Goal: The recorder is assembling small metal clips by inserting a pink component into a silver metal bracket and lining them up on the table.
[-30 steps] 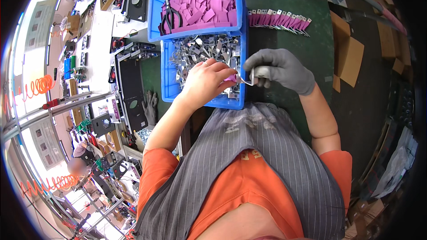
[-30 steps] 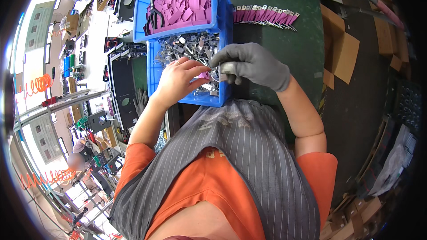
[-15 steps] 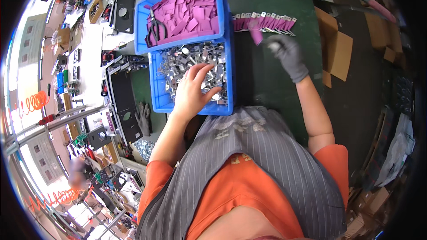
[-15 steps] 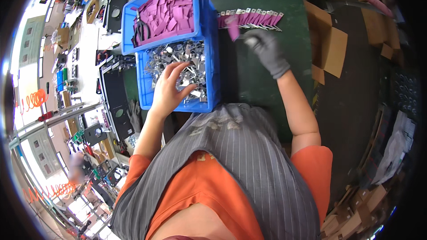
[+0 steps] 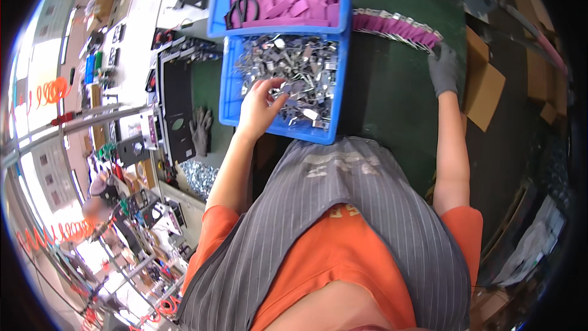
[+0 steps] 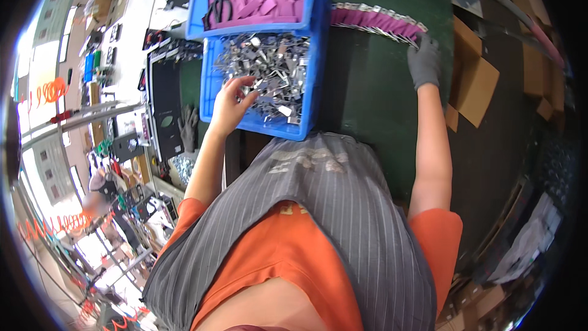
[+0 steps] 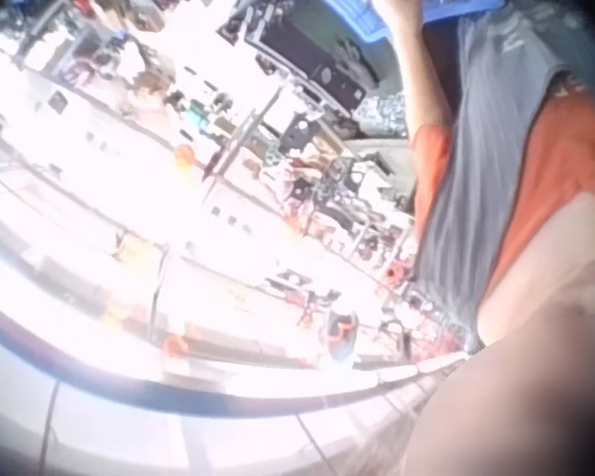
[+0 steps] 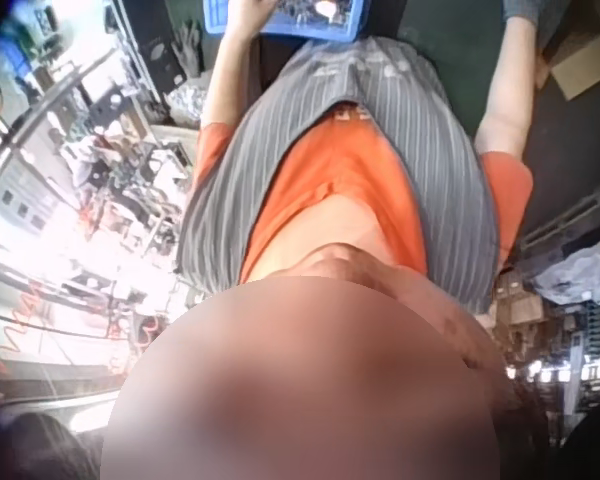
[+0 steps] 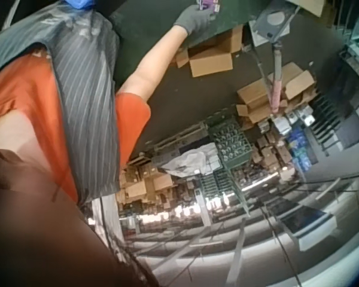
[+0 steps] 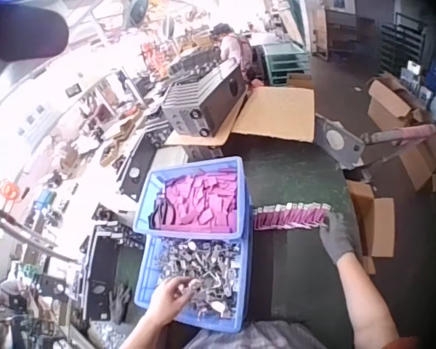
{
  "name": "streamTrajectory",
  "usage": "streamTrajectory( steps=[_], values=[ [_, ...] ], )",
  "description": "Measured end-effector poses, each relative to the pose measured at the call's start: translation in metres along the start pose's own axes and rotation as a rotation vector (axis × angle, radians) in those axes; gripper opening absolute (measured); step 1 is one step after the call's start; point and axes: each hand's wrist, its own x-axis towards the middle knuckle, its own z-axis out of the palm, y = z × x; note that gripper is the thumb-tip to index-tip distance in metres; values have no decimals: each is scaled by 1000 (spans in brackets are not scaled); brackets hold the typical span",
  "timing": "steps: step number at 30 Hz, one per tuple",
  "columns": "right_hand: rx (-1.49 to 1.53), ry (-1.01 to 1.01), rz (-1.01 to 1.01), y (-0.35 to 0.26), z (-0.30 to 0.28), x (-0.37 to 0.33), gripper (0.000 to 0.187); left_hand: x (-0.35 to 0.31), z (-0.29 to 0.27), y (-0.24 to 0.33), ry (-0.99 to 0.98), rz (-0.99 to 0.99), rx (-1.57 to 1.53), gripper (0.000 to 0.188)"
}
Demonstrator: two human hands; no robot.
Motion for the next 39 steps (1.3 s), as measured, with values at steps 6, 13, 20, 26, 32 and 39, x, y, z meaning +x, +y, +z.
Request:
streamTrajectory(
  steps=[6,13,20,26,32,39],
  values=[
    [324,-343,-1038,-182,-23,-92,20,0,-6,-17,102,-117,-84,21],
    [-16,-748,-917,-243,21,-134,26,12,-7,-16,99,-50,-70,17],
    [-97,-800,-891,-258,58,-147,27,30,-9,-6,82,-1,-81,15],
    [-207,-891,-767,-245,33,-142,27,83,-38,22,209,187,74,12],
    [-468,-972,-846,-249,34,-145,23,162,-38,17,381,407,434,18],
    [-274,-908,-777,-244,56,-147,25,169,-34,22,245,78,-157,23]
  ],
)
